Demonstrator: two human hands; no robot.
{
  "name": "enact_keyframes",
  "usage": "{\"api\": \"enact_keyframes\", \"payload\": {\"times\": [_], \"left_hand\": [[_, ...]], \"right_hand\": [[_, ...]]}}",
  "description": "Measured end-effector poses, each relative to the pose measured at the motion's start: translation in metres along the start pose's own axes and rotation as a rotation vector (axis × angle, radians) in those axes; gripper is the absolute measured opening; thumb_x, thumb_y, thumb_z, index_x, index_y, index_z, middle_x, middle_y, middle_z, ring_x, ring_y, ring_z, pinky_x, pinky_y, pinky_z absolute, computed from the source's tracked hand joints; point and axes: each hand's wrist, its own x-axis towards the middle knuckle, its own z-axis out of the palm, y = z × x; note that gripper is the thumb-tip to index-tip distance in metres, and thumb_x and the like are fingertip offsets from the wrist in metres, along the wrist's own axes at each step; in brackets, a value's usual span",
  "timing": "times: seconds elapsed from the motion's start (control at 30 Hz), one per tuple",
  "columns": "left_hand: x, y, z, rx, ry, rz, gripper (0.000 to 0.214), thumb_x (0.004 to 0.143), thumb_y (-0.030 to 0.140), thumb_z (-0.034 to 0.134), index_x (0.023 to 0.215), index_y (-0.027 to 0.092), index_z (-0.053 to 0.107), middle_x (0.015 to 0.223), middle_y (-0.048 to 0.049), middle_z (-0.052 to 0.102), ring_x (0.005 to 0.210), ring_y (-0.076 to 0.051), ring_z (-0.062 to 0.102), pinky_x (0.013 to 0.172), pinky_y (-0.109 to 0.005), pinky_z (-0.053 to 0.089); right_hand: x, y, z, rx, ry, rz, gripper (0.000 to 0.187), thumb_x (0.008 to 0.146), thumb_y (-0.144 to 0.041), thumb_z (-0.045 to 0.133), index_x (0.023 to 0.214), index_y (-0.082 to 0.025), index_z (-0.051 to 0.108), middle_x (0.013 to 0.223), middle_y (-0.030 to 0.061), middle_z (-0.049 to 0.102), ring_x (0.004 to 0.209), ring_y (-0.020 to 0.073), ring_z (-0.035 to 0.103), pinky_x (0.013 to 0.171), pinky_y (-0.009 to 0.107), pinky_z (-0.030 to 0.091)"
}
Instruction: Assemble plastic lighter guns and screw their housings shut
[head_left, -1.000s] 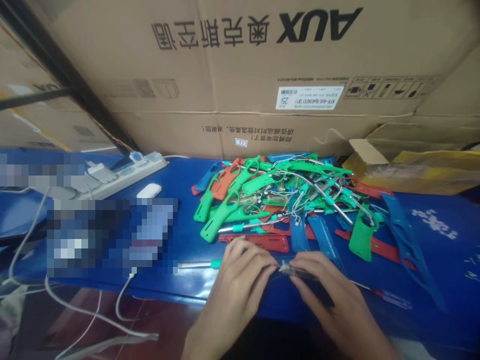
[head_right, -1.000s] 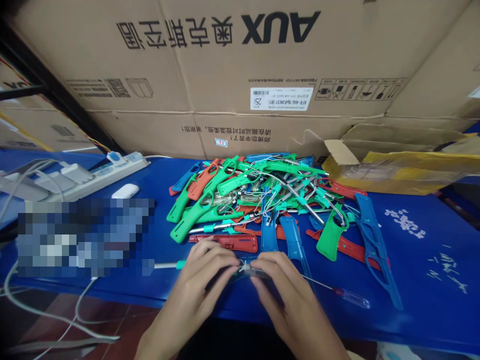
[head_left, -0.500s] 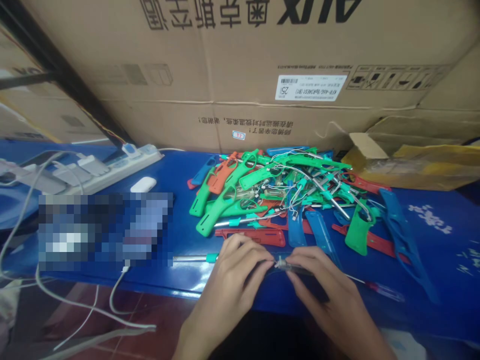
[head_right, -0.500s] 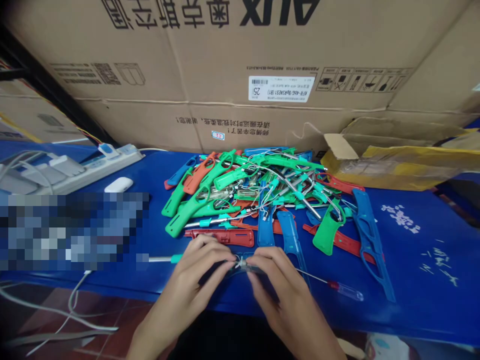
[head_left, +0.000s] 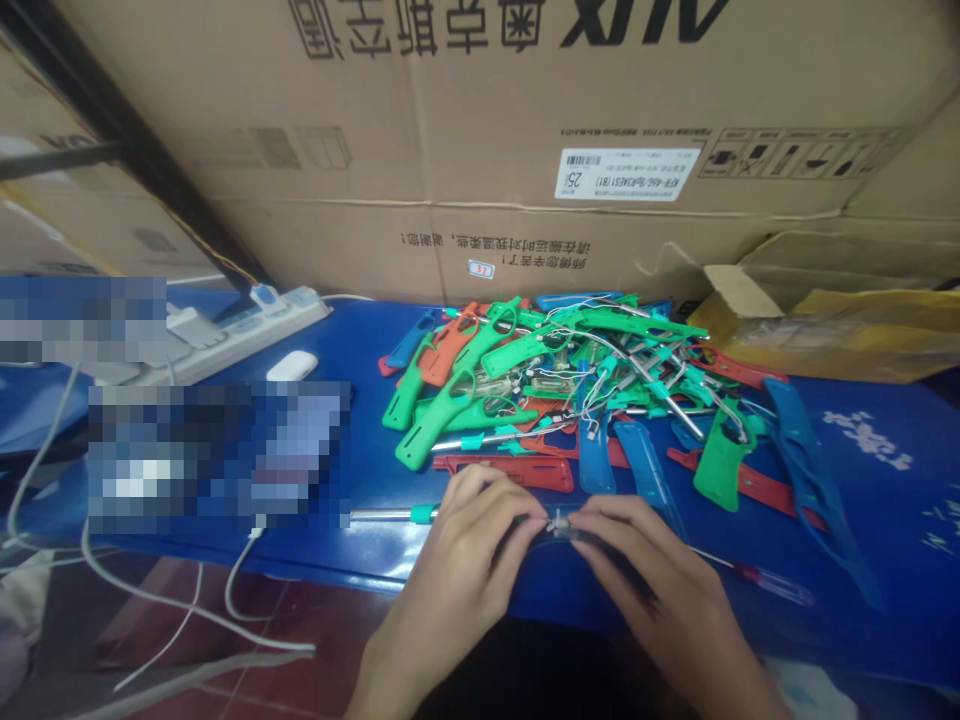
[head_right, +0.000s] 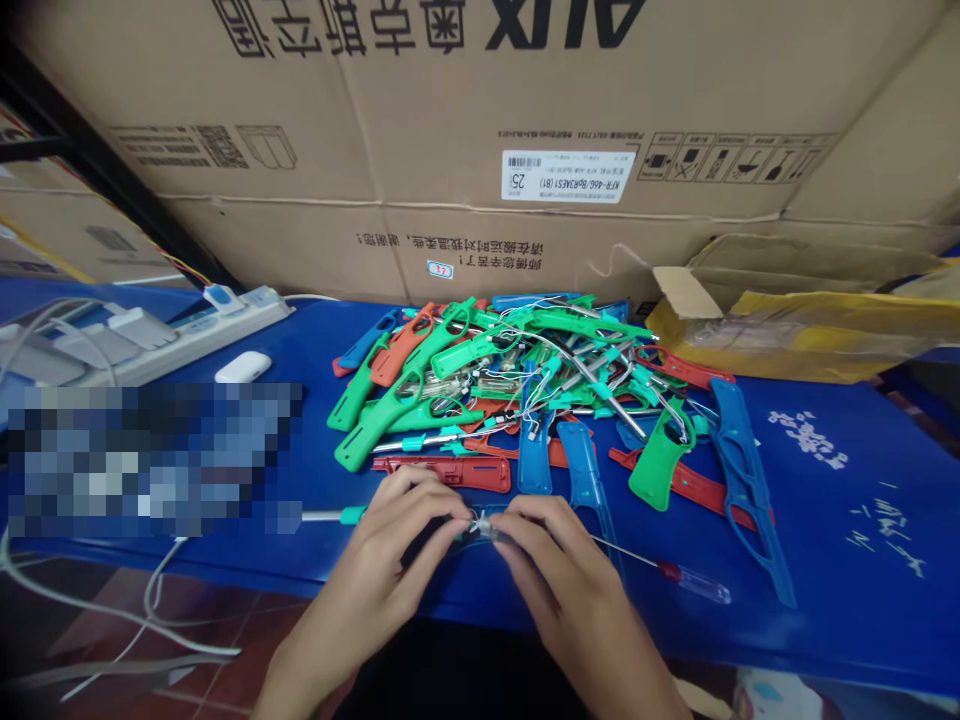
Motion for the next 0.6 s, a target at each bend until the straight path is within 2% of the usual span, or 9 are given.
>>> {"api": "enact_keyframes", "payload": {"times": [0.27, 0.6], "left_hand": [[-0.0016, 0.0002, -0.0001, -0.005, -0.005, -0.022, 0.013, 0.106, 0.017, 0.052, 0.102, 0.022, 0.063, 0.098, -0.0015, 0.068, 0.104, -0.020, 0.055, 0.095, -0.039, 0.042], [-0.0007, -0.0013, 0.0005, -0.009, -0.015, -0.007, 0.015, 0.106, 0.015, 0.051, 0.102, 0.023, 0.063, 0.099, -0.0021, 0.069, 0.104, -0.021, 0.056, 0.095, -0.039, 0.042]], "right_hand": [[-0.0008, 0.0008, 0.0021, 0.021, 0.002, -0.028, 0.020, 0.103, -0.023, 0.057, 0.121, -0.030, 0.063, 0.115, 0.0018, 0.067, 0.105, 0.0146, 0.070, 0.093, 0.025, 0.059], [0.0001, 0.0004, 0.0011, 0.069, -0.030, -0.037, 0.022, 0.105, -0.021, 0.051, 0.118, -0.029, 0.068, 0.114, 0.0026, 0.071, 0.107, 0.0165, 0.071, 0.096, 0.029, 0.061]]}}
